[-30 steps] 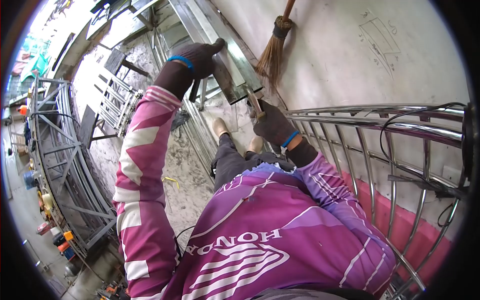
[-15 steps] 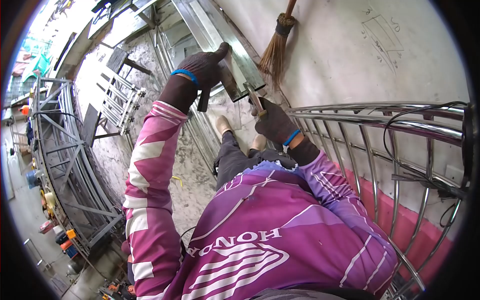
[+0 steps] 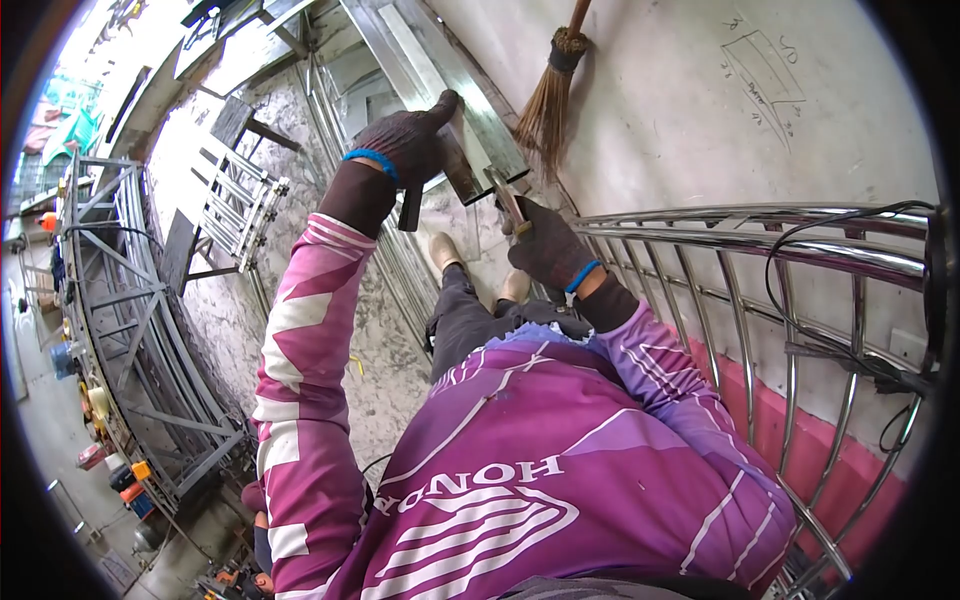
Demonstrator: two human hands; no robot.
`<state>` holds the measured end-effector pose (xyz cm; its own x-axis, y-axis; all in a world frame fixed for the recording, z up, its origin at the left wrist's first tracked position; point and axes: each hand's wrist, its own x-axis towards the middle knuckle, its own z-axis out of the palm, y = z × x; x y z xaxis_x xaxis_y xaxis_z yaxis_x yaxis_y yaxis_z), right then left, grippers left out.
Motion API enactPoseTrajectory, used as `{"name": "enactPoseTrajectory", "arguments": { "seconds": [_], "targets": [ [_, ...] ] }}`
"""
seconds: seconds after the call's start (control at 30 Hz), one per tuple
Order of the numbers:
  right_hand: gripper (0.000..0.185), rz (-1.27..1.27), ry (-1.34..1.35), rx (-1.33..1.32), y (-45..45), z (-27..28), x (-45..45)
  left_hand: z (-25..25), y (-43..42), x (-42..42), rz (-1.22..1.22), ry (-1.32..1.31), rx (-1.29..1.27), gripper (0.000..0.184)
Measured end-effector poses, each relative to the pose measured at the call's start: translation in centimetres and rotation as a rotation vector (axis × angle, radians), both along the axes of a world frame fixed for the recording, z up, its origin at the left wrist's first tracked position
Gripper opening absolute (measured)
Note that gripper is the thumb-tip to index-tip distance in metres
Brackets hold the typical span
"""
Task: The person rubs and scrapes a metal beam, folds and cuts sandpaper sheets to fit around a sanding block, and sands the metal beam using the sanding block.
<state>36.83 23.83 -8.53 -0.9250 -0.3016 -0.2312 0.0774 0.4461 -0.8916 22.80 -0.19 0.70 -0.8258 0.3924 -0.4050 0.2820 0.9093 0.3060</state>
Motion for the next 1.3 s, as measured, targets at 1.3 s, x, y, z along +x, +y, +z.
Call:
{"name": "enactPoseTrajectory", "arguments": {
  "seconds": [1.3],
  "targets": [
    [0.037,-0.014,0.115,0.012,-0.4,-1.1,-0.5,-7.2,-0.1,17.3,0.372,0.368,0.656,0.021]
  ]
}}
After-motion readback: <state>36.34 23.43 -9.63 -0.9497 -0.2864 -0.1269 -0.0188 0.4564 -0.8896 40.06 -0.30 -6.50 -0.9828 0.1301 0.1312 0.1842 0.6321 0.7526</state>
